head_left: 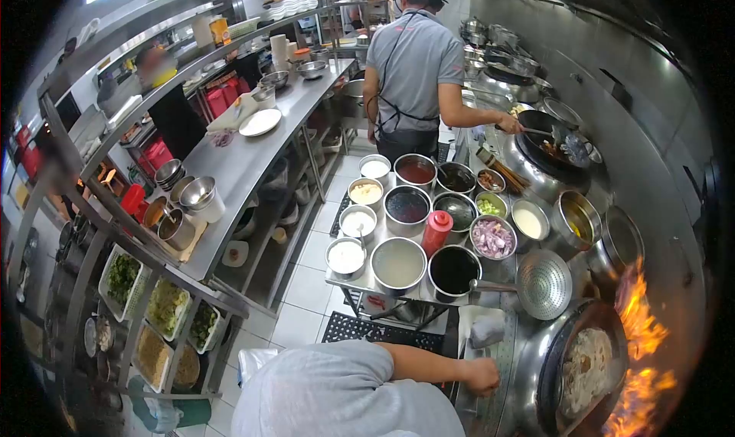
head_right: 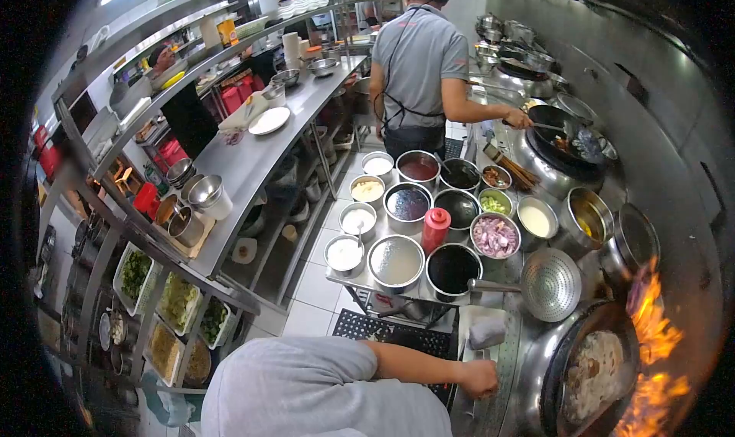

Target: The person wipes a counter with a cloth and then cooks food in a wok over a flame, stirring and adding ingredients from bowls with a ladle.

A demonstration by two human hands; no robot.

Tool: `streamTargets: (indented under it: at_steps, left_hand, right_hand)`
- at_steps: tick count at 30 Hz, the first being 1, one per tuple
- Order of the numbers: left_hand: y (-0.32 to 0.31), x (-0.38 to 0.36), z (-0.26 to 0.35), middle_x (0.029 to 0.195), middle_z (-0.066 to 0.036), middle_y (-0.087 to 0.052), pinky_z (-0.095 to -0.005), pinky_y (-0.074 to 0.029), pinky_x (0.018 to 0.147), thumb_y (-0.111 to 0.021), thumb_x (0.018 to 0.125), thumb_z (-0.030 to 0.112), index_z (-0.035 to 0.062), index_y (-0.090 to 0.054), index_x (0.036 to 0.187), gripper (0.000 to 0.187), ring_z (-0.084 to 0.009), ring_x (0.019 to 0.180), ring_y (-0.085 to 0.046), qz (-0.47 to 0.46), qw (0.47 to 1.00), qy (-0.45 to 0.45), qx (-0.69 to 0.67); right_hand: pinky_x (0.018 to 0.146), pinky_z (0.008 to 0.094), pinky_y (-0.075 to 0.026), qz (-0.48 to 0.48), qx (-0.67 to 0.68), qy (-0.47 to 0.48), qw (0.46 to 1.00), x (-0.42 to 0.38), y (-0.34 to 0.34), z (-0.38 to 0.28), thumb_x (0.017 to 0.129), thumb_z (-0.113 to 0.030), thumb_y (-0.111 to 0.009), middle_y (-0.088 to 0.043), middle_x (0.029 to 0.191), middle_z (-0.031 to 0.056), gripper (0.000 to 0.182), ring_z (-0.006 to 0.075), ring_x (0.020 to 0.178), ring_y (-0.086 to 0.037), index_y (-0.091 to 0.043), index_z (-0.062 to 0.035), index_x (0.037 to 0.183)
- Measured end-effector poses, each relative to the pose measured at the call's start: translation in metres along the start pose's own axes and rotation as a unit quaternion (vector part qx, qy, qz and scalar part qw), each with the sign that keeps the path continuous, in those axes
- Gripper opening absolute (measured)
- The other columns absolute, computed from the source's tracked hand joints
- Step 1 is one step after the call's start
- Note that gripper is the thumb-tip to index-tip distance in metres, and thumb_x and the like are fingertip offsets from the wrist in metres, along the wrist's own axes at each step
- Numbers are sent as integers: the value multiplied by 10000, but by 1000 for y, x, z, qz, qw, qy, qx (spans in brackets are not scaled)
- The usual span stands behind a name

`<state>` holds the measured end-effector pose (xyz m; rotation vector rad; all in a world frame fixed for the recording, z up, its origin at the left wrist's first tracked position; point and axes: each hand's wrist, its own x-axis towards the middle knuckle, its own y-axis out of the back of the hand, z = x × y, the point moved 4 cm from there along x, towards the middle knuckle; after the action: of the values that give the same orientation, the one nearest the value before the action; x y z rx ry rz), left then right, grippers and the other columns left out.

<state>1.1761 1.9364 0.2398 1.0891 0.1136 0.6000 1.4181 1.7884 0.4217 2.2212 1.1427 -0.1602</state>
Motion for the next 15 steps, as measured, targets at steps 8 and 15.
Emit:
streamTargets:
  at_steps: [8, 15]
  left_hand:
    - [-21, 4, -16, 789, -164, -712, -491, -544, 731, -635, 783, 358, 77, -739, 755, 300, -382, 742, -687, -26, 1000, 10, -2]
    - [16, 9, 6, 809, -162, -707, -502, -550, 745, -592, 896, 362, 88, -714, 790, 317, -368, 787, -693, -59, 998, 31, 12]
  right_hand:
    - [360, 238, -346, -87, 385, -12, 919, 41, -10, 52, 946, -100, -552, -533, 796, 12, 557, 90, 495, -436, -385, -139, 1477]
    - [374, 274, -369, -206, 537, -27, 818, -20, -8, 43, 980, -113, -550, -538, 825, 44, 430, 119, 551, -490, -469, -154, 1400]
